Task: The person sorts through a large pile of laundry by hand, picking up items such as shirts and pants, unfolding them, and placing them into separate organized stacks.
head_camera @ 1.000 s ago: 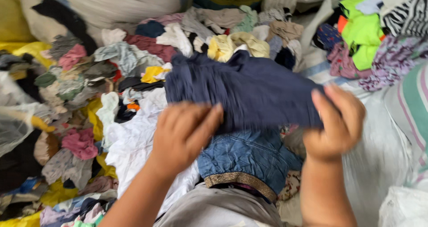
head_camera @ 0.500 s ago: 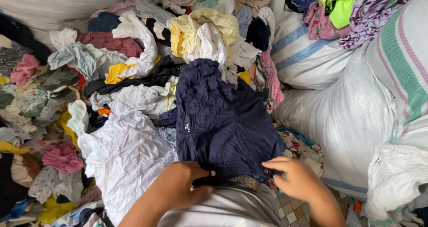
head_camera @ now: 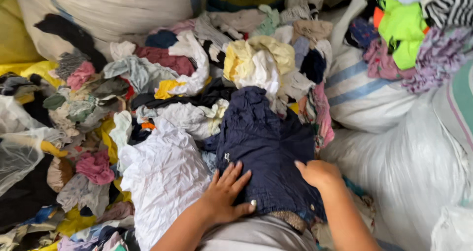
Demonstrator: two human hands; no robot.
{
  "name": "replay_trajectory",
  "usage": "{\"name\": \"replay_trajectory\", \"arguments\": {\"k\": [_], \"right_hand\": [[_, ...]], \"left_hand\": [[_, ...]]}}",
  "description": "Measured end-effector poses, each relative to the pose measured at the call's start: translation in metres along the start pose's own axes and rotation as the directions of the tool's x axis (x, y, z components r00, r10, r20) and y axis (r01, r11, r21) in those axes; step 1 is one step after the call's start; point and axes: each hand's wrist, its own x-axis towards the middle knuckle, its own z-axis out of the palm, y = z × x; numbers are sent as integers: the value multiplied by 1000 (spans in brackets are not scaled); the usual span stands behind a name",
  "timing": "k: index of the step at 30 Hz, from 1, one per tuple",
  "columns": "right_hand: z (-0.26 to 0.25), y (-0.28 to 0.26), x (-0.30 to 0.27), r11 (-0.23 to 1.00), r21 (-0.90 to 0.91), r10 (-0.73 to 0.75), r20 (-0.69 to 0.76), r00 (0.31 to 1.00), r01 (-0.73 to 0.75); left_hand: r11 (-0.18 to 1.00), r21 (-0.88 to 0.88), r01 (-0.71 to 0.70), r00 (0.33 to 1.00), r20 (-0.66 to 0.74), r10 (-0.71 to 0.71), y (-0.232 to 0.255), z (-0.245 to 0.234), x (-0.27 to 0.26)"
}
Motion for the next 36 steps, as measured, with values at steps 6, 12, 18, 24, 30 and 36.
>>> {"name": "replay_trajectory", "arguments": {"k": [6,12,18,24,30,36], "right_hand": [[-54,-104,-45,895,-141,-438,-464,770,424],[-69,-263,51,496,-131,-745,-572,344,858],[-51,-297,105,703,-413,-688,-602,405,579],[-19,-216,7,136,-138,-589,-807,-32,981],[49,-119,-79,19,-109,-914,-405,-27,994],[41,-97,-45,301,-4,-870,-410,273,954]], "left_hand": [[879,-465,-103,978,-207,5,-27,-18,-67],[933,-101,346,660,-681,-318,-79,31,-78],[912,-90,399,789,-474,-392,-87,32,-79],[709,-706,11,620,-551,-559,-77,-20,-50],[-495,-726,-477,702,24,-712,-120,-49,40],[-255,-782,-569,495,-78,-865,-112,-37,65]]}}
